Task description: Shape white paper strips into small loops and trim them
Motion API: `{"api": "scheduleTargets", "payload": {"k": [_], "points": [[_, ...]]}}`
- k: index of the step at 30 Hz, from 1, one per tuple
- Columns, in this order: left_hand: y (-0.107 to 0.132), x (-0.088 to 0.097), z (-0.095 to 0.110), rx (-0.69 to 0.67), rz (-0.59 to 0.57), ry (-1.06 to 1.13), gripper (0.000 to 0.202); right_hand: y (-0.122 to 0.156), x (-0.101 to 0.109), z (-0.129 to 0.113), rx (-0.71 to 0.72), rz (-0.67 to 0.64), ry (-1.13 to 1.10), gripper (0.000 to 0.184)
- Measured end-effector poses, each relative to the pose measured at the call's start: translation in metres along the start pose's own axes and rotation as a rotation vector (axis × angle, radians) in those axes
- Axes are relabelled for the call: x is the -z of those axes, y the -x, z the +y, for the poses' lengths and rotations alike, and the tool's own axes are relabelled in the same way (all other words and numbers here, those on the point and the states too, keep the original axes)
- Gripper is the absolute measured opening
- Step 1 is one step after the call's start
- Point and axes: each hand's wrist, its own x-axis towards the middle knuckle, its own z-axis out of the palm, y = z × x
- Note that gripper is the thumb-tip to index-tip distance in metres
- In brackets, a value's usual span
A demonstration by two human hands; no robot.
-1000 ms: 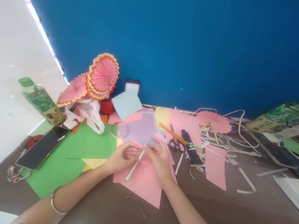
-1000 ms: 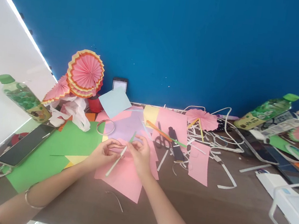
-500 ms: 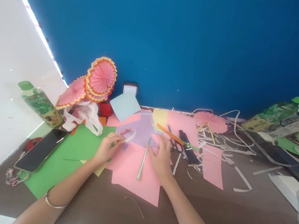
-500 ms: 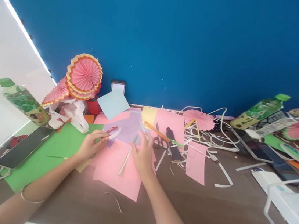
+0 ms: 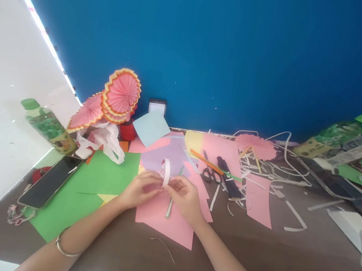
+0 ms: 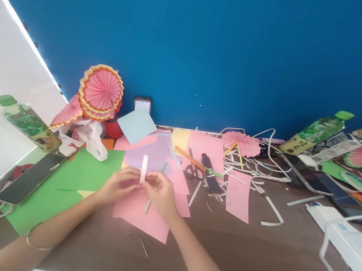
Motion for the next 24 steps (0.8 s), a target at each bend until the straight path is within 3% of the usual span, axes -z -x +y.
{"api": "scheduleTargets", "payload": {"k": [5, 7, 11, 18, 21, 24], "points": [[0.000, 0.000, 0.012, 0.115, 0.087, 0.157, 0.020, 0.000, -0.001, 0.007, 0.142, -0.038, 0.190, 0.004], [0.001, -0.001, 0.014, 0.156, 0.144, 0.223, 0.017, -0.001, -0.001, 0.008, 0.190, -0.068, 0.244, 0.008], [0.003, -0.004, 0.010, 0.141, 0.140, 0.184, 0.013, -0.002, 0.001, 0.006, 0.253, -0.036, 0.260, 0.010], [0.004, -0.005, -0.001, -0.061, -0.010, 0.017, 0.017, 0.002, 0.003, -0.005, 0.104, -0.057, 0.056, 0.018], [0.002, -0.002, 0.004, -0.016, 0.002, 0.027, 0.017, 0.002, 0.001, -0.007, 0.042, -0.074, 0.081, 0.015], [0.002, 0.000, 0.012, 0.103, 0.067, 0.165, 0.020, 0.000, -0.001, -0.003, 0.092, -0.100, 0.149, 0.013]]}}
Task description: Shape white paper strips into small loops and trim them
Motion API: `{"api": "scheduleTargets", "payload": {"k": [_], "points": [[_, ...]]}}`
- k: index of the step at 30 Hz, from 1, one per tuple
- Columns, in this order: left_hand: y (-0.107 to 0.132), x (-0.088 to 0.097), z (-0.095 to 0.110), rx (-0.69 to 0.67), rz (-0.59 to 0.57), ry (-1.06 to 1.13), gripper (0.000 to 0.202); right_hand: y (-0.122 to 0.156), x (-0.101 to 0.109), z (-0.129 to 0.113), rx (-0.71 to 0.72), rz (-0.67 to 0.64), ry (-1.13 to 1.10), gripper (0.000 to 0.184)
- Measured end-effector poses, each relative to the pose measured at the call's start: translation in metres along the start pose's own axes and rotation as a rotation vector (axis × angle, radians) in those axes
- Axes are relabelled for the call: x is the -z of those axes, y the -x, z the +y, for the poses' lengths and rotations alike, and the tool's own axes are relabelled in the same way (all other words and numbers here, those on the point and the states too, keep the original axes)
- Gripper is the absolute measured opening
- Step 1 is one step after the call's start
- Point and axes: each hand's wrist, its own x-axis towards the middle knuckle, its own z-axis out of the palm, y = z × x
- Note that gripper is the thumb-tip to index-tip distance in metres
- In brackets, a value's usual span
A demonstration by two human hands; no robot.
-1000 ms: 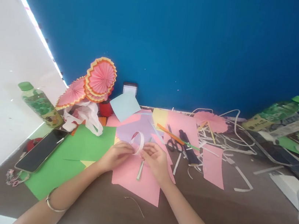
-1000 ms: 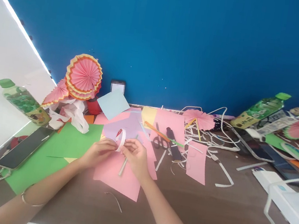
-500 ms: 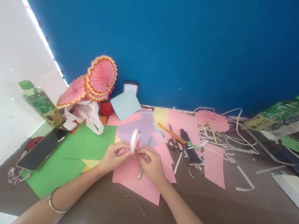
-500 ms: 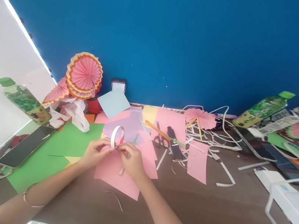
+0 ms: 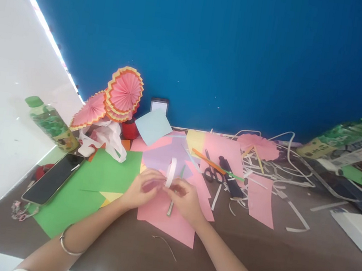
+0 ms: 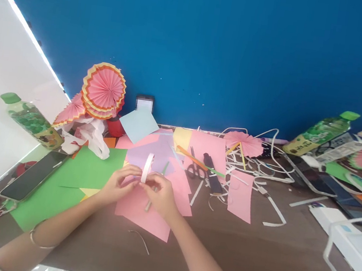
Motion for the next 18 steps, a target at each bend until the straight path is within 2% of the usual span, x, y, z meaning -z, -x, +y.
{"api": "scheduleTargets", "payload": {"k": [4, 7, 10, 14, 18], "points": [[0.000, -0.001, 0.008, 0.092, 0.002, 0.204, 0.017, 0.000, -0.002, 0.007, 0.072, -0.028, 0.084, 0.010], [0.000, -0.002, 0.012, 0.102, -0.002, 0.192, 0.013, 0.002, -0.002, 0.009, 0.078, -0.051, 0.118, 0.012], [0.001, -0.002, 0.011, 0.106, 0.016, 0.122, 0.014, 0.004, -0.001, 0.006, 0.109, -0.028, 0.154, 0.007], [0.003, -0.003, 0.000, 0.013, -0.022, -0.008, 0.017, 0.005, 0.002, 0.002, 0.138, 0.065, 0.137, 0.016], [0.006, -0.006, -0.010, -0.140, -0.084, -0.146, 0.020, 0.005, 0.004, 0.002, 0.112, 0.084, 0.099, 0.009]]}}
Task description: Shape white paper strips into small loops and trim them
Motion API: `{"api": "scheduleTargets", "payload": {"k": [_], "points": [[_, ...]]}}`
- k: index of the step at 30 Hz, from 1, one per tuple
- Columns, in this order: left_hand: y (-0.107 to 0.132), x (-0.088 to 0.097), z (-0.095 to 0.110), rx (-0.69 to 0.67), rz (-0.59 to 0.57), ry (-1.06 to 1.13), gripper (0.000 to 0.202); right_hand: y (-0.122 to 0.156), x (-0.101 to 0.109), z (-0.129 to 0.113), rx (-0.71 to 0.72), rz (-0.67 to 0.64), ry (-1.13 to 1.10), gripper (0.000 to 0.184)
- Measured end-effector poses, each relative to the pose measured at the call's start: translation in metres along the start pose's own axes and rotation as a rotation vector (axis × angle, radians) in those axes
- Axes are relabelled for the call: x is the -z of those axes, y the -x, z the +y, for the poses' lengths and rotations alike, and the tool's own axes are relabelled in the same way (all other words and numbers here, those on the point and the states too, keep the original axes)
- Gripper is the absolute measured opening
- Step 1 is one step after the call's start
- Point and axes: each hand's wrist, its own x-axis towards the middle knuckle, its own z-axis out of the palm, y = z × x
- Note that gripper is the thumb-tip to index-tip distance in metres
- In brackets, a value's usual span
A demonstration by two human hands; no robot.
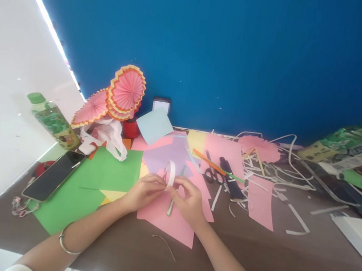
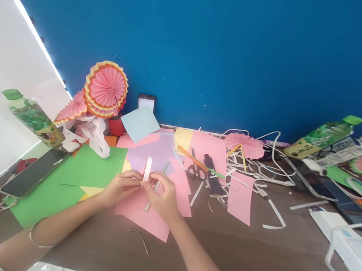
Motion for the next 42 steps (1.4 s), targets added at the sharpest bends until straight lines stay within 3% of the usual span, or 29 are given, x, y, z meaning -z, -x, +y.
{"api": "scheduleTargets", "payload": {"k": [10, 14, 17, 21, 24, 27, 34, 42], "points": [[0.000, -0.001, -0.004, -0.079, 0.033, -0.065, 0.017, 0.000, -0.002, 0.000, -0.031, -0.025, -0.040, 0.013], [0.001, 0.000, 0.003, -0.041, -0.004, -0.017, 0.016, 0.001, -0.003, 0.004, 0.002, -0.008, -0.048, 0.009], [0.001, 0.001, 0.008, 0.001, -0.040, 0.029, 0.017, 0.002, -0.004, 0.005, 0.086, 0.032, -0.038, 0.005], [0.000, 0.003, 0.010, 0.045, -0.045, 0.036, 0.019, 0.005, -0.003, 0.006, 0.359, 0.197, 0.181, 0.031], [-0.001, 0.004, 0.012, 0.041, -0.041, 0.037, 0.020, 0.006, 0.003, 0.009, 0.615, 0.170, 0.404, 0.035], [-0.001, 0.005, 0.014, 0.043, -0.043, 0.029, 0.020, 0.005, 0.011, 0.012, 0.747, 0.115, 0.566, 0.040], [0.001, 0.007, 0.014, 0.016, -0.035, -0.052, 0.020, -0.001, 0.019, 0.011, 0.895, 0.069, 0.812, 0.035], [0.001, 0.006, 0.014, 0.022, -0.049, -0.100, 0.020, 0.001, 0.017, 0.009, 0.858, 0.038, 0.911, 0.024]]}}
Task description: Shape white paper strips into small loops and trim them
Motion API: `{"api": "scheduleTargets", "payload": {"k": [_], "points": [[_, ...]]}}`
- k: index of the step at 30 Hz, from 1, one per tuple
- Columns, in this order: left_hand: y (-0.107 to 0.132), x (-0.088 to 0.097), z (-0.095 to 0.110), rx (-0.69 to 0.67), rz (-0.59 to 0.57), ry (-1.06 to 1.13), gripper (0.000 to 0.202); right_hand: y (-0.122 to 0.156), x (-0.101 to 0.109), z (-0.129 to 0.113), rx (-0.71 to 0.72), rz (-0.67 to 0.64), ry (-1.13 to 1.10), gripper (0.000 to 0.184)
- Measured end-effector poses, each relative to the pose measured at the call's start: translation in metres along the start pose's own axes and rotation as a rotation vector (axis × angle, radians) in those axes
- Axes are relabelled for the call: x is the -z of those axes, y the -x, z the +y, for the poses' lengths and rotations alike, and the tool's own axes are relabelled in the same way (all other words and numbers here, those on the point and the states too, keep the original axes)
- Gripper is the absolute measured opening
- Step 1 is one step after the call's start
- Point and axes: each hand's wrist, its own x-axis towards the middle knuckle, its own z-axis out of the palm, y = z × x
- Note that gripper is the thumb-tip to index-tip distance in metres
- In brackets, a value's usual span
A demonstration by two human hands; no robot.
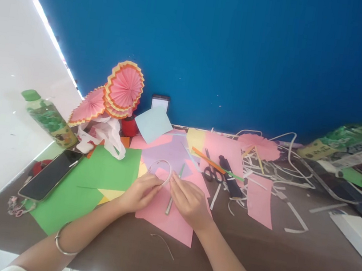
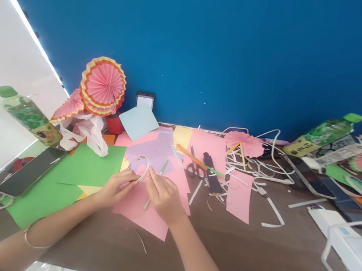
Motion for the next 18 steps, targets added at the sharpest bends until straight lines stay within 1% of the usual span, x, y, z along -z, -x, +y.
{"api": "scheduleTargets", "payload": {"k": [6, 10, 14, 16, 18], "points": [[-0.001, 0.000, 0.002, 0.032, -0.009, 0.059, 0.019, -0.002, 0.000, -0.002, 0.017, 0.017, 0.017, 0.020], [-0.002, -0.001, 0.004, 0.111, -0.003, 0.143, 0.021, -0.005, 0.001, -0.006, 0.040, 0.026, 0.041, 0.019], [-0.004, -0.001, 0.008, 0.279, 0.009, 0.316, 0.030, -0.006, -0.001, -0.010, 0.070, 0.021, 0.051, 0.021], [-0.005, 0.000, 0.009, 0.349, 0.019, 0.446, 0.028, -0.006, -0.002, -0.011, 0.081, 0.027, 0.048, 0.023], [-0.006, 0.001, 0.009, 0.390, 0.009, 0.584, 0.023, -0.007, -0.001, -0.010, 0.091, 0.036, 0.049, 0.025]]}}
